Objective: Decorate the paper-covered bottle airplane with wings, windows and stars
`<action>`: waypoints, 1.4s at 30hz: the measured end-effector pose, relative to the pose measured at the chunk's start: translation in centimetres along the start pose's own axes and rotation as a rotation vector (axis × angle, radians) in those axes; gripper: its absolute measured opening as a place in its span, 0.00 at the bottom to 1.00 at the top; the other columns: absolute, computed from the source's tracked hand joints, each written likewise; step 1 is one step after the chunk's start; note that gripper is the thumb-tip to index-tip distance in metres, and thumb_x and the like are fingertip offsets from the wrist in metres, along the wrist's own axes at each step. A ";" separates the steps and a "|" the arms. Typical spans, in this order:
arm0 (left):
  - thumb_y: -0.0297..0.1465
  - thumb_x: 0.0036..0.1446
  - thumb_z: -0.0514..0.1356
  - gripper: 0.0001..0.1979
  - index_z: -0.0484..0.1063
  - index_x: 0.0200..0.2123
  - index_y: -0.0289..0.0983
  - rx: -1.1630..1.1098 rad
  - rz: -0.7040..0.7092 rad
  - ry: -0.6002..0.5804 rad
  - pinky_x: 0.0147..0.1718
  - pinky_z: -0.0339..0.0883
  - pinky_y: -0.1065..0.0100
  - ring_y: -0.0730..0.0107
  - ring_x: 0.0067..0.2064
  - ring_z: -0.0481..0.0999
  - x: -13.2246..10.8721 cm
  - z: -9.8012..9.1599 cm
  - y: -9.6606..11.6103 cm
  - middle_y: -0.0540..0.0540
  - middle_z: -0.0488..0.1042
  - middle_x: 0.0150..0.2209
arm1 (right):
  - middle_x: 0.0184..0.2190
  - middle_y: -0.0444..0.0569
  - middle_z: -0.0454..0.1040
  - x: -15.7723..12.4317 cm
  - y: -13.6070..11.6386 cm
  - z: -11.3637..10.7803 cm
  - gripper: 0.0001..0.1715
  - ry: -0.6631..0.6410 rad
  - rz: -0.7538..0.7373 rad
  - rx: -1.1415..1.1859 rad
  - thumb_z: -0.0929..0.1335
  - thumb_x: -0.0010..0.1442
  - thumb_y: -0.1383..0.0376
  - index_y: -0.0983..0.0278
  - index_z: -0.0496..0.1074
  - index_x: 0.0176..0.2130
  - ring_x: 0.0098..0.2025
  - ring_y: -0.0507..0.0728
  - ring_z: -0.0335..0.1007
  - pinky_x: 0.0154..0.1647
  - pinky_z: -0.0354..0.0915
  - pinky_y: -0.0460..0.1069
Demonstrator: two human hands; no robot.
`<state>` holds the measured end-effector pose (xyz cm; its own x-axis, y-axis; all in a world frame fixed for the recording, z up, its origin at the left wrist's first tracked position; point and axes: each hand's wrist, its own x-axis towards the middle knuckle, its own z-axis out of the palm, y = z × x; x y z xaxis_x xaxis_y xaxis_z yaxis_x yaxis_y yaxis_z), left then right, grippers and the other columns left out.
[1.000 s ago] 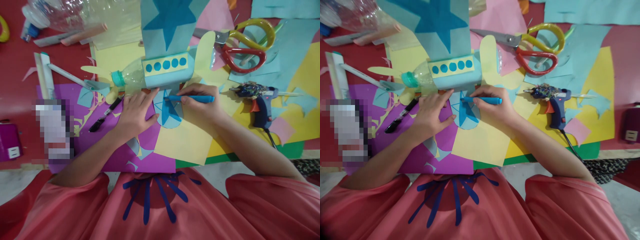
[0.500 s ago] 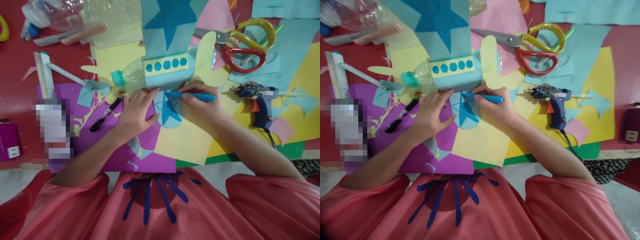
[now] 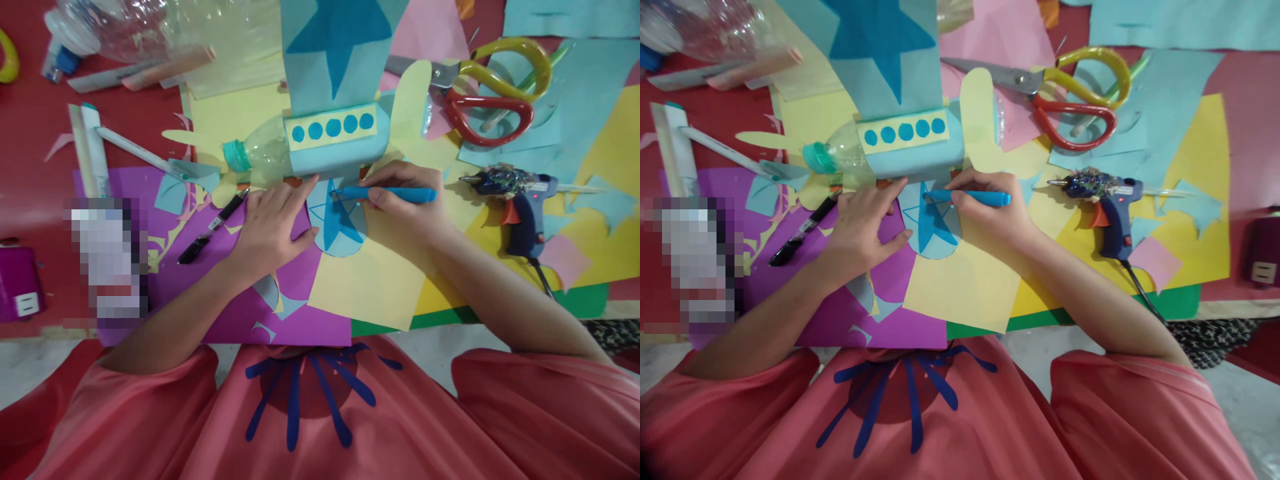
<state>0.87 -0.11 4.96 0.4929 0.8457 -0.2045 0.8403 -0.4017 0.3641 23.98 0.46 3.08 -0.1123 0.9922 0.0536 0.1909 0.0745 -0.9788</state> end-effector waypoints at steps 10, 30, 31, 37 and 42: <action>0.35 0.65 0.57 0.32 0.57 0.69 0.36 0.007 -0.008 -0.013 0.55 0.59 0.51 0.46 0.58 0.70 0.0 0.0 0.0 0.37 0.73 0.53 | 0.27 0.45 0.79 -0.1 0.0 -0.2 0.06 -0.085 0.029 -0.027 0.74 0.54 0.61 0.61 0.80 0.29 0.29 0.54 0.74 0.31 0.70 0.50; 0.34 0.64 0.57 0.31 0.58 0.69 0.36 -0.013 -0.018 -0.015 0.56 0.58 0.50 0.46 0.58 0.69 0.0 -0.3 0.3 0.37 0.73 0.52 | 0.27 0.44 0.77 -0.3 -0.2 0.1 0.03 -0.032 0.064 -0.060 0.74 0.54 0.64 0.62 0.79 0.30 0.28 0.53 0.71 0.31 0.69 0.50; 0.35 0.64 0.57 0.31 0.58 0.69 0.36 -0.012 -0.017 -0.013 0.56 0.58 0.50 0.46 0.58 0.69 0.0 -0.2 0.3 0.37 0.73 0.53 | 0.26 0.44 0.77 -0.3 -0.2 0.0 0.03 -0.043 0.065 -0.057 0.74 0.53 0.64 0.62 0.79 0.30 0.27 0.53 0.70 0.30 0.68 0.50; 0.35 0.64 0.57 0.31 0.58 0.69 0.36 -0.010 -0.012 -0.012 0.55 0.59 0.50 0.46 0.57 0.70 0.1 -0.2 0.2 0.37 0.73 0.53 | 0.27 0.44 0.75 0.0 -0.1 0.0 0.07 -0.007 0.030 -0.046 0.74 0.54 0.60 0.61 0.77 0.30 0.29 0.53 0.71 0.31 0.69 0.50; 0.35 0.64 0.56 0.30 0.59 0.68 0.35 -0.015 -0.020 -0.017 0.55 0.59 0.49 0.46 0.57 0.71 0.0 -0.3 0.2 0.36 0.73 0.52 | 0.27 0.44 0.75 0.0 0.0 0.2 0.06 0.020 0.041 -0.035 0.74 0.56 0.60 0.60 0.78 0.31 0.29 0.53 0.72 0.31 0.70 0.50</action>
<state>1.03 -0.08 5.29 0.4802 0.8473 -0.2270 0.8463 -0.3796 0.3737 23.82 0.41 3.01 -0.0839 0.9963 0.0176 0.2293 0.0365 -0.9727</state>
